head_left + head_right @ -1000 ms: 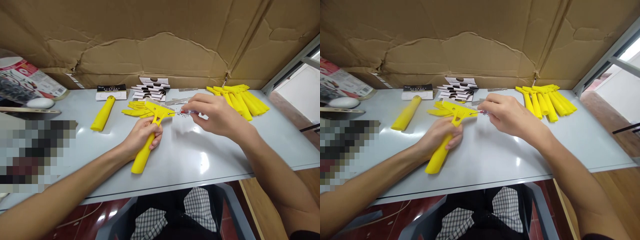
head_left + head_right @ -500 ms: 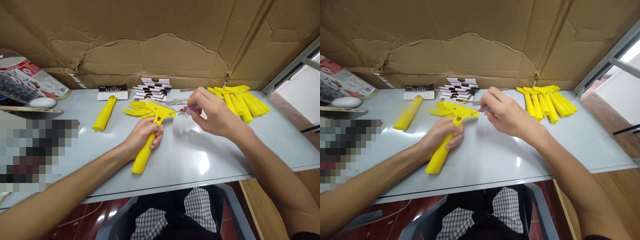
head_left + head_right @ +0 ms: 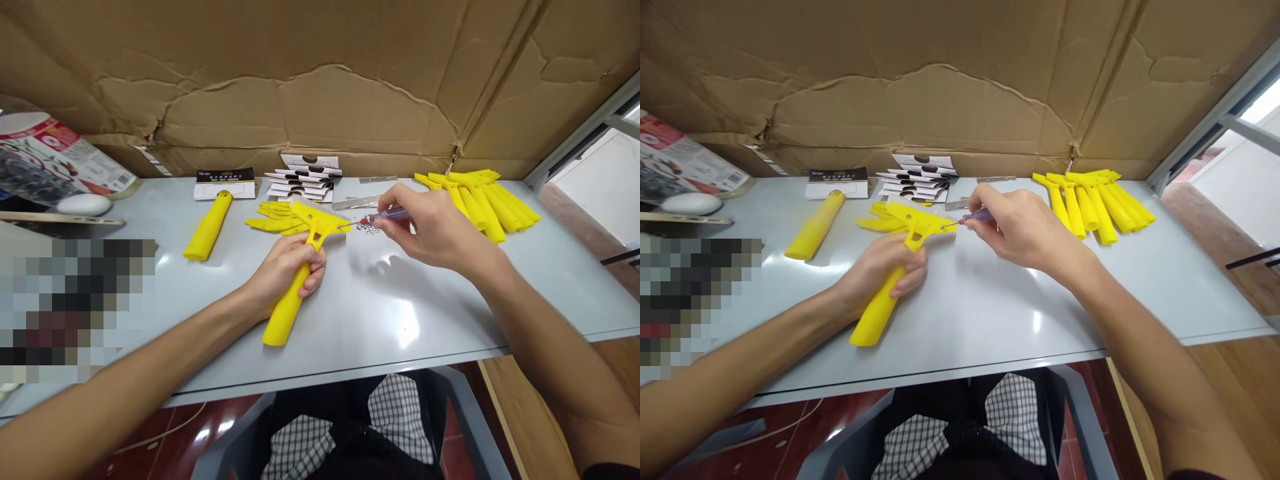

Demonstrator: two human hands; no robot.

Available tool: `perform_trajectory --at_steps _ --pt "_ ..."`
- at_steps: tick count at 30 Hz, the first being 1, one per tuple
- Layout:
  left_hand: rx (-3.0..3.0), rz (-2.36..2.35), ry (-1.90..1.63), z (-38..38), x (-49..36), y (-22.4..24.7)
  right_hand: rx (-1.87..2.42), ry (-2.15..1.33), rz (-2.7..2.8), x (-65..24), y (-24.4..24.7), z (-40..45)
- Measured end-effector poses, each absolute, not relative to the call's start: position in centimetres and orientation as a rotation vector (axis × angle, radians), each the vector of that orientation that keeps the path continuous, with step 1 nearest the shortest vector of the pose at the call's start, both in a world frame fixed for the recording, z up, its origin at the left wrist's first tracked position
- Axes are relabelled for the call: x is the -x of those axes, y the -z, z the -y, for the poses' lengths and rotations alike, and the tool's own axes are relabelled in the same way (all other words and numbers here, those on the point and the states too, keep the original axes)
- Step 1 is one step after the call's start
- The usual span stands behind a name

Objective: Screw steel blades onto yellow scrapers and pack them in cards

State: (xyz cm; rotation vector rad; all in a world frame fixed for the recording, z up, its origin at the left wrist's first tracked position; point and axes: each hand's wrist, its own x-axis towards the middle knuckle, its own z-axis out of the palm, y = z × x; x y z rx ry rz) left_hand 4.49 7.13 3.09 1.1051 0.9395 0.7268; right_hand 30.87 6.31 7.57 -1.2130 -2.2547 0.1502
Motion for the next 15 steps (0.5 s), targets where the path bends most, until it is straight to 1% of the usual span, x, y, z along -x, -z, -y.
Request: perform_trajectory --at_steps 4,11,15 --pt "-1.119 -0.939 -0.732 -7.06 -4.51 -3.10 1.298 -0.050 2.237 -30.79 -7.68 -6.30" --pt "-1.113 -0.942 -0.735 -7.09 -4.52 -3.21 1.208 -0.177 2.272 -30.98 -7.92 -6.22" --pt "-1.109 -0.946 -0.730 -7.09 -4.48 -3.11 1.284 -0.129 2.240 -30.92 -7.92 -6.42"
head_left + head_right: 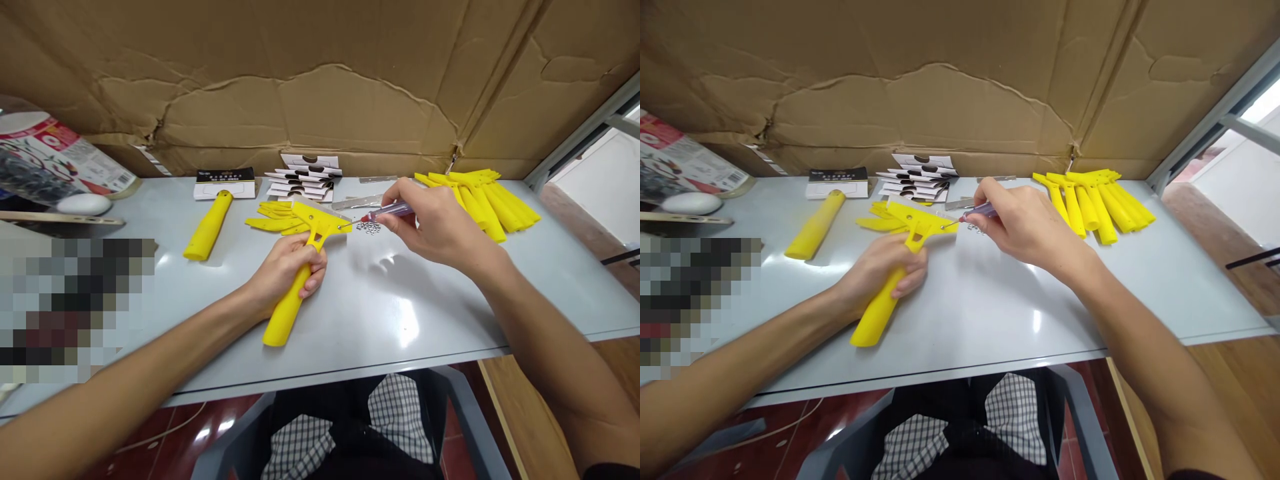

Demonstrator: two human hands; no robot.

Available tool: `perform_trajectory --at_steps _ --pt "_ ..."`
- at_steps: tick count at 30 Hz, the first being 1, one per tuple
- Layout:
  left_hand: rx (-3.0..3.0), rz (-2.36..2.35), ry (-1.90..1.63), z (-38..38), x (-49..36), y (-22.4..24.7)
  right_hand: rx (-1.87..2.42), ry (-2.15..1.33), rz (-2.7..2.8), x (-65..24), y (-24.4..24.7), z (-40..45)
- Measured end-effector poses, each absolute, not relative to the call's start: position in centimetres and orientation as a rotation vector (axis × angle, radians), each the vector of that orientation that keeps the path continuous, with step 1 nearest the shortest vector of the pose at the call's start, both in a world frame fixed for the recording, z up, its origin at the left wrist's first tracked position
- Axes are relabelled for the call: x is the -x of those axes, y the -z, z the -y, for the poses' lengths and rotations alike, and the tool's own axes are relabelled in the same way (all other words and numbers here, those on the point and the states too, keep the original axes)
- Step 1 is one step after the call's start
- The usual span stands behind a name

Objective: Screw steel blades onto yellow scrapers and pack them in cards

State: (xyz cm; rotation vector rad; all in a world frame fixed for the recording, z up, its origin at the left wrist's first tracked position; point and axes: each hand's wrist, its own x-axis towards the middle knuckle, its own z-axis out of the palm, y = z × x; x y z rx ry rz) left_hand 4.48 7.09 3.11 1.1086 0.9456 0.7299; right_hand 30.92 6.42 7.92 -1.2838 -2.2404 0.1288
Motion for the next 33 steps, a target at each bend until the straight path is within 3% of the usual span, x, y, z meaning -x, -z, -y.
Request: perform_trajectory --at_steps 20,26,33 --pt "-1.121 -0.931 -0.736 -7.25 -4.37 -2.66 1.184 -0.161 2.275 -31.23 -7.96 -6.32" --pt "-1.129 -0.926 -0.732 -7.22 -4.38 -2.73 1.194 -0.022 2.211 -31.08 -7.64 -6.57" --pt "-1.117 -0.946 -0.733 -7.14 -4.37 -2.69 1.155 -0.162 2.263 -31.12 -7.84 -6.33"
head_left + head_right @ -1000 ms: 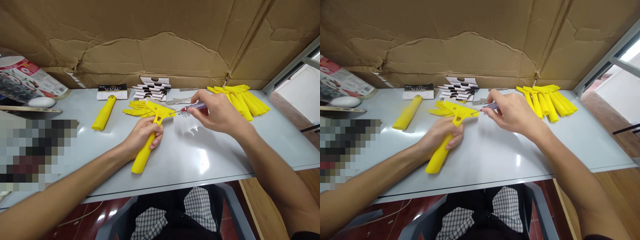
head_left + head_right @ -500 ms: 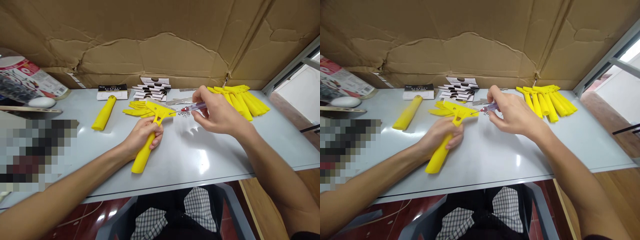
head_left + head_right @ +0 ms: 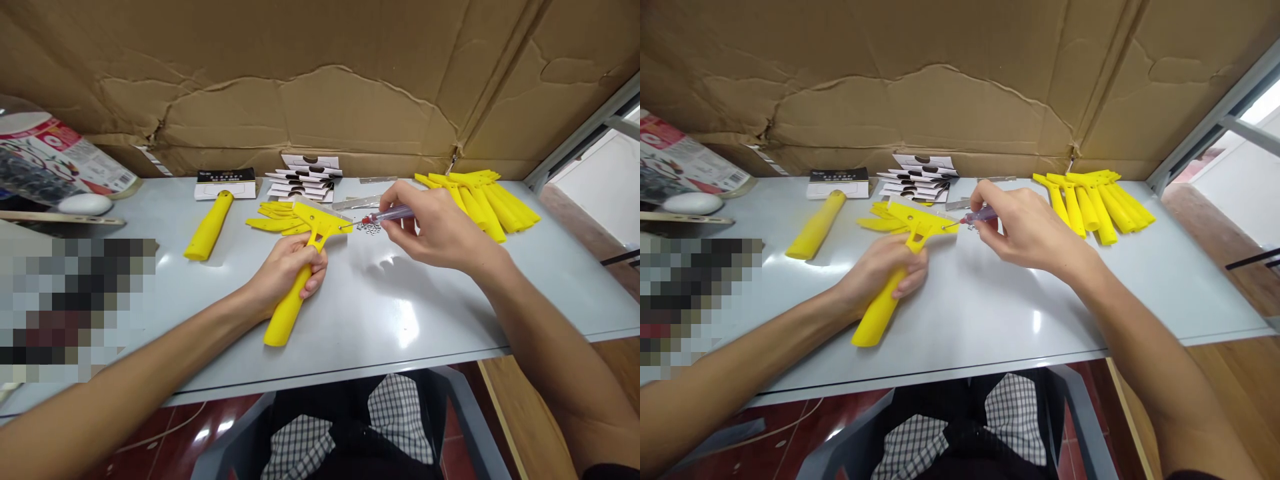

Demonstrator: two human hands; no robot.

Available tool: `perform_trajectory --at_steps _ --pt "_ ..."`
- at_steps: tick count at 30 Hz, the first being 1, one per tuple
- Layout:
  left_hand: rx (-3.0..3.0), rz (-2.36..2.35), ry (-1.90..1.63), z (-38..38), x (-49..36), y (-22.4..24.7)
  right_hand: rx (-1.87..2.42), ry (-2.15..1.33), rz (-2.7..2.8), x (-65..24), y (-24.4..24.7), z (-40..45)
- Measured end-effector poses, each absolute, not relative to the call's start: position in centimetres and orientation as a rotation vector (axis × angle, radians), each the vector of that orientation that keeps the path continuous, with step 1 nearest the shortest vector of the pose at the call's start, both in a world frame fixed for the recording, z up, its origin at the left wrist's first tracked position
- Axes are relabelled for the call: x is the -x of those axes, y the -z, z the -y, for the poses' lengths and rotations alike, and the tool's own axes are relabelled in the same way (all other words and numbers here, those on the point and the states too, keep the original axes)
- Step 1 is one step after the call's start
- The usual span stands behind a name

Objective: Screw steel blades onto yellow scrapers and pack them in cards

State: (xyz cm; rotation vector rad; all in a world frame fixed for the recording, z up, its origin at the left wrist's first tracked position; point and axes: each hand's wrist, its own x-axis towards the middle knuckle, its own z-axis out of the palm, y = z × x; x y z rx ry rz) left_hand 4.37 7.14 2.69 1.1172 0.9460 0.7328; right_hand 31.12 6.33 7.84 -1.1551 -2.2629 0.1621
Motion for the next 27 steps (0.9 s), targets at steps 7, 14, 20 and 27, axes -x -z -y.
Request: perform_trajectory --at_steps 7,14,20,27 --pt "-1.124 -0.944 -0.729 -7.12 -4.38 -2.86 1.237 -0.113 2.255 -31.25 -7.90 -6.58" --pt "-1.128 -0.947 -0.731 -7.19 -4.53 -2.90 1.154 -0.165 2.233 -31.30 -8.02 -6.51" --pt "-1.136 -0.933 -0.732 -6.99 -4.53 -3.01 1.233 -0.116 2.234 -31.37 -7.99 -6.66" --pt "-1.130 -0.940 -0.729 -7.06 -4.49 -3.10 1.234 -0.147 2.254 -31.44 -8.09 -6.62"
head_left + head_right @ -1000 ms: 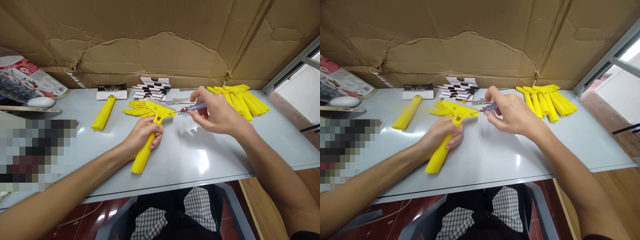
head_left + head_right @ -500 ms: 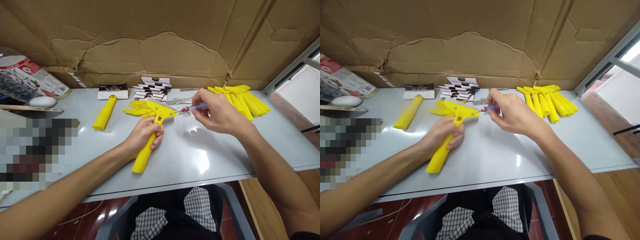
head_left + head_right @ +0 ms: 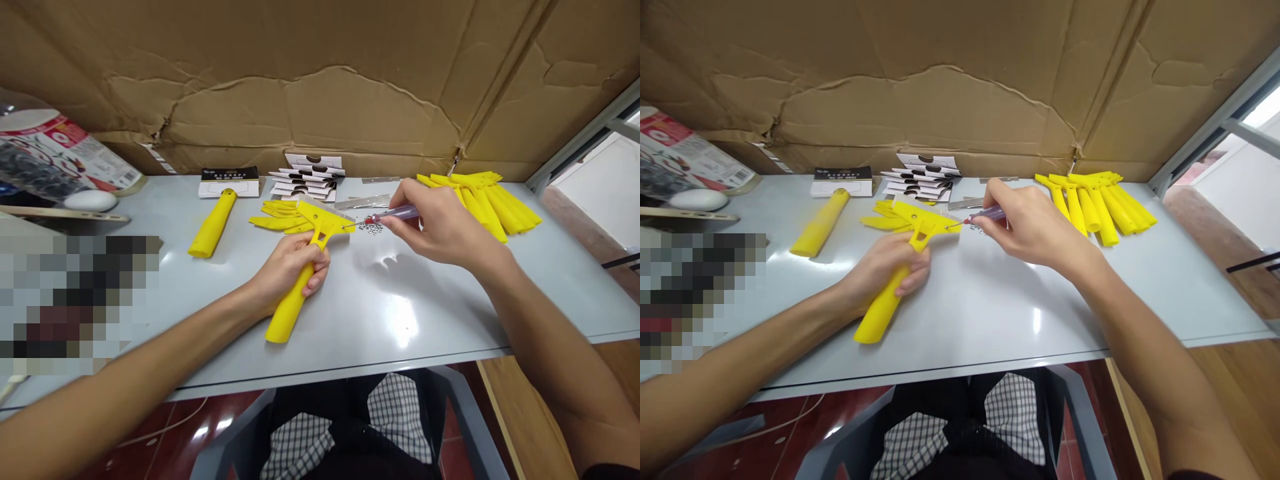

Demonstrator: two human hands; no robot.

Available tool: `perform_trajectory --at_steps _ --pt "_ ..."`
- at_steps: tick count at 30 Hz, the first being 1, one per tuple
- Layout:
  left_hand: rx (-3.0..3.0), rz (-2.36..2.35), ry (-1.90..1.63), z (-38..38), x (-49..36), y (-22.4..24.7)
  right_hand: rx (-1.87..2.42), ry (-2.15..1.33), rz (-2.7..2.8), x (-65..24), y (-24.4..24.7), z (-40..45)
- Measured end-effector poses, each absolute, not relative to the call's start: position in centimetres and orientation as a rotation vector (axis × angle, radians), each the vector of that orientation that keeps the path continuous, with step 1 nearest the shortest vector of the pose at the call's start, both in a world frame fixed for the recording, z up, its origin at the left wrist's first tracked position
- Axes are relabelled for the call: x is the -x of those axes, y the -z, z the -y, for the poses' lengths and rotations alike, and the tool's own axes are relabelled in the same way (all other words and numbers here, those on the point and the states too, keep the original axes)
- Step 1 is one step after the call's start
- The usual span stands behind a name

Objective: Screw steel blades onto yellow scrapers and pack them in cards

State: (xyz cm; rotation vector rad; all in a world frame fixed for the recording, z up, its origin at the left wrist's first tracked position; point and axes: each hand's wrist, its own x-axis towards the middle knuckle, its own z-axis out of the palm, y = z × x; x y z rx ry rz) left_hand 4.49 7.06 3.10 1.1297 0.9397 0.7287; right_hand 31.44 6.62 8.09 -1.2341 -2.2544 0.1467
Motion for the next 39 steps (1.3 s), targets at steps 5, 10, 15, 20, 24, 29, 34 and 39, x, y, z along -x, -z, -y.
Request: perform_trajectory --at_steps 5,10,15,20,24,29,34,39 --pt "-1.118 -0.939 -0.729 -7.13 -4.47 -3.02 1.257 -0.142 2.261 -31.37 -8.21 -6.52" --pt "-1.127 -0.933 -0.726 -7.20 -4.43 -2.95 1.145 -0.219 2.278 -31.29 -8.23 -6.21" --pt "-1.139 -0.934 -0.723 -7.14 -4.44 -3.01 1.236 -0.107 2.226 -31.24 -8.17 -6.45" --pt "-1.142 -0.933 -0.718 -7.07 -4.47 -3.03 1.213 -0.150 2.269 -31.35 -8.30 -6.26" --pt "-1.131 -0.932 -0.724 -7.12 -4.48 -3.01 1.184 -0.188 2.265 -31.41 -8.22 -6.35" --pt "-1.134 -0.936 -0.720 -7.17 -4.43 -2.93 1.270 -0.079 2.239 -31.47 -8.05 -6.73" --pt "-1.139 -0.939 -0.721 -7.14 -4.52 -2.98 1.207 -0.170 2.287 -31.43 -8.26 -6.32" --pt "-1.143 -0.944 -0.723 -7.16 -4.48 -3.01 1.209 -0.154 2.251 -31.25 -8.09 -6.33"
